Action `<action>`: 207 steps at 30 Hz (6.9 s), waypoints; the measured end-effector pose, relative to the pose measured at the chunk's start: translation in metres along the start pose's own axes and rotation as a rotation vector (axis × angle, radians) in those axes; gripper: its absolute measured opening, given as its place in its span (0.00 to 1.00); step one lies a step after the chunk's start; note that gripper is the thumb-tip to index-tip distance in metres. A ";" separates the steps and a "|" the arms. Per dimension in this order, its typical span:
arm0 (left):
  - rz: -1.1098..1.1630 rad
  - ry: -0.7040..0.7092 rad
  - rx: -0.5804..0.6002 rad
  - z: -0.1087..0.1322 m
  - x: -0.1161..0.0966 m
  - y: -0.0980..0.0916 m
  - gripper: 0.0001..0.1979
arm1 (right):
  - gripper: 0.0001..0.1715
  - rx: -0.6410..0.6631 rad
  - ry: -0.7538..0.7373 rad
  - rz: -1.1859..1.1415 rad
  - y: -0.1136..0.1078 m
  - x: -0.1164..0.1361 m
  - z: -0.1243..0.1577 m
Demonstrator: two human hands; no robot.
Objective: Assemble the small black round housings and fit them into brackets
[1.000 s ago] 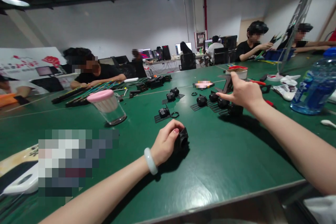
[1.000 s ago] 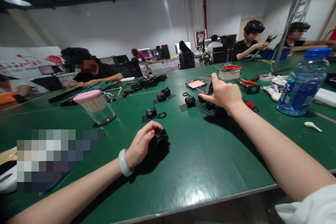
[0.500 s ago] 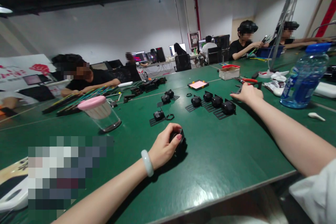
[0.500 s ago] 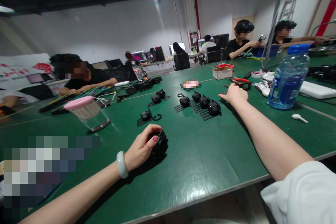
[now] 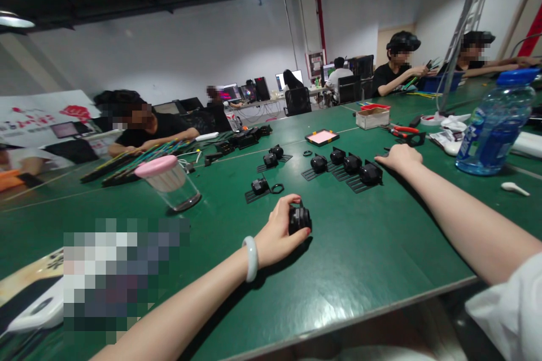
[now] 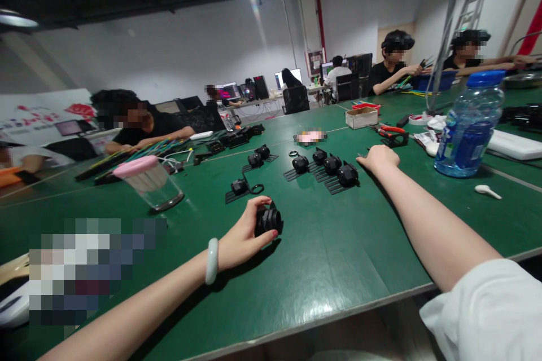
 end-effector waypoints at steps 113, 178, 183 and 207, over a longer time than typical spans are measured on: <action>-0.585 -0.267 0.104 -0.021 0.050 -0.003 0.12 | 0.15 -0.432 -1.194 -0.358 -0.093 0.103 0.228; 0.004 0.038 0.178 -0.028 0.014 0.000 0.27 | 0.23 0.636 -1.357 -0.441 -0.003 0.133 0.281; 0.026 0.009 0.138 -0.027 0.023 0.003 0.26 | 0.19 0.658 -1.302 -0.480 0.000 0.135 0.278; 0.102 -0.088 0.068 -0.028 0.034 0.005 0.23 | 0.27 1.203 -0.845 -0.738 0.022 0.128 0.256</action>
Point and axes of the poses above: each hand's wrist, its own z-axis away from the middle knuckle, its own y-axis out of the palm, x = y × z, the point moved 10 cm from there along -z, towards the middle knuckle, and after that the axes turned 14 degrees about y, right-handed, at the moved point
